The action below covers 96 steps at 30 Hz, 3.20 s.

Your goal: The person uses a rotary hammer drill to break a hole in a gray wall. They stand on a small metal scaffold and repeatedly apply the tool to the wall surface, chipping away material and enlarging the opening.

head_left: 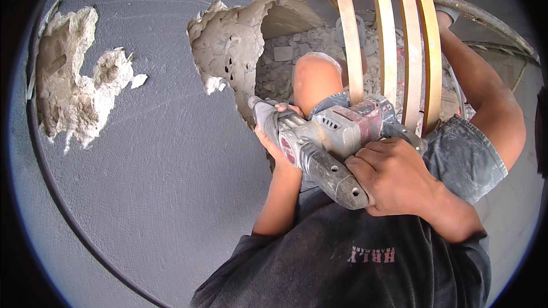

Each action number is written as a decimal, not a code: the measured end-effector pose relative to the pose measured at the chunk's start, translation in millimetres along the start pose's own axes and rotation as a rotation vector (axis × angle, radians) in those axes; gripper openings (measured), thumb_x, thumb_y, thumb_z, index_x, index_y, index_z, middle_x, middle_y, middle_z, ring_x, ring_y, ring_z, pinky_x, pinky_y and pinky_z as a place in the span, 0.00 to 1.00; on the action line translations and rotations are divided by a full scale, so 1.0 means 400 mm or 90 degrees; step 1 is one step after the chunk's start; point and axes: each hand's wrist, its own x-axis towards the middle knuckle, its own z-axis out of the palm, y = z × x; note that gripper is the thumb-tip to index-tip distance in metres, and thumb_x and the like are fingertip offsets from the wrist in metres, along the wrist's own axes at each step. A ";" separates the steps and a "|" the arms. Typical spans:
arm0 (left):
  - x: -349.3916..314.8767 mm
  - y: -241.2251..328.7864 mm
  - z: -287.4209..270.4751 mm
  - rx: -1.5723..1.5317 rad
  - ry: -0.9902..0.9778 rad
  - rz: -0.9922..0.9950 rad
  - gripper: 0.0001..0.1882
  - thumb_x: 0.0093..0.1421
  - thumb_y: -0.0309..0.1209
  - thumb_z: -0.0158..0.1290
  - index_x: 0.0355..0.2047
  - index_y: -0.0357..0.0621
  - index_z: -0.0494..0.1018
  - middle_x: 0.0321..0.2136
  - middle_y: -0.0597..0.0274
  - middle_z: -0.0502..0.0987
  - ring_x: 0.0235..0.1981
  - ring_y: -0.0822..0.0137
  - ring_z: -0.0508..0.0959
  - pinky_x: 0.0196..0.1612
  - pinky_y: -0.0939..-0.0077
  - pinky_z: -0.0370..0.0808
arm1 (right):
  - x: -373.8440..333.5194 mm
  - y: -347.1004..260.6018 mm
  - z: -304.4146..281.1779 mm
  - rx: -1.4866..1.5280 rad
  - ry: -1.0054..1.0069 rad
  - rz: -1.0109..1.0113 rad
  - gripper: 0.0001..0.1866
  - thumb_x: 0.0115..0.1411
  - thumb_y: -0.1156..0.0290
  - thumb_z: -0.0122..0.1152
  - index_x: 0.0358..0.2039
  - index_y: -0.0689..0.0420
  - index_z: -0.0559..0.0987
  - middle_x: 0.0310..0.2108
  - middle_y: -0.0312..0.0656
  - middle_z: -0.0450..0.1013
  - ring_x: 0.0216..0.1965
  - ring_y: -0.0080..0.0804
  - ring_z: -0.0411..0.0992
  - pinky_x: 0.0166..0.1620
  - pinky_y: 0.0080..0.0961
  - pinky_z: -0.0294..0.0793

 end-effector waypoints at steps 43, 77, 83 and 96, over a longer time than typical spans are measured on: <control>0.088 0.034 -0.001 -0.045 -0.023 -0.009 0.23 0.64 0.51 0.55 0.46 0.45 0.74 0.43 0.61 0.78 0.52 0.59 0.74 0.60 0.62 0.74 | 0.132 0.020 -0.021 -0.072 -0.079 0.073 0.25 0.35 0.68 0.72 0.37 0.61 0.83 0.27 0.48 0.78 0.30 0.51 0.79 0.36 0.43 0.79; 0.070 0.038 -0.051 -0.090 -0.012 -0.022 0.29 0.59 0.55 0.55 0.47 0.43 0.74 0.42 0.57 0.78 0.49 0.54 0.76 0.59 0.56 0.74 | 0.075 -0.021 0.006 -0.028 -0.037 0.046 0.23 0.44 0.74 0.66 0.44 0.67 0.81 0.29 0.58 0.80 0.33 0.60 0.80 0.39 0.48 0.80; 0.045 0.030 -0.042 -0.128 -0.045 0.013 0.28 0.62 0.55 0.56 0.50 0.44 0.72 0.41 0.59 0.77 0.48 0.56 0.76 0.57 0.59 0.76 | 0.096 -0.068 0.029 -0.091 -0.046 0.031 0.10 0.50 0.71 0.61 0.32 0.64 0.80 0.25 0.52 0.79 0.26 0.49 0.81 0.32 0.42 0.81; 0.052 0.026 -0.028 0.020 -0.012 0.084 0.22 0.69 0.51 0.47 0.45 0.45 0.73 0.42 0.65 0.77 0.44 0.59 0.76 0.54 0.62 0.73 | 0.085 -0.025 0.057 -0.079 -0.035 0.029 0.11 0.44 0.72 0.63 0.29 0.63 0.79 0.26 0.51 0.79 0.28 0.50 0.80 0.34 0.41 0.80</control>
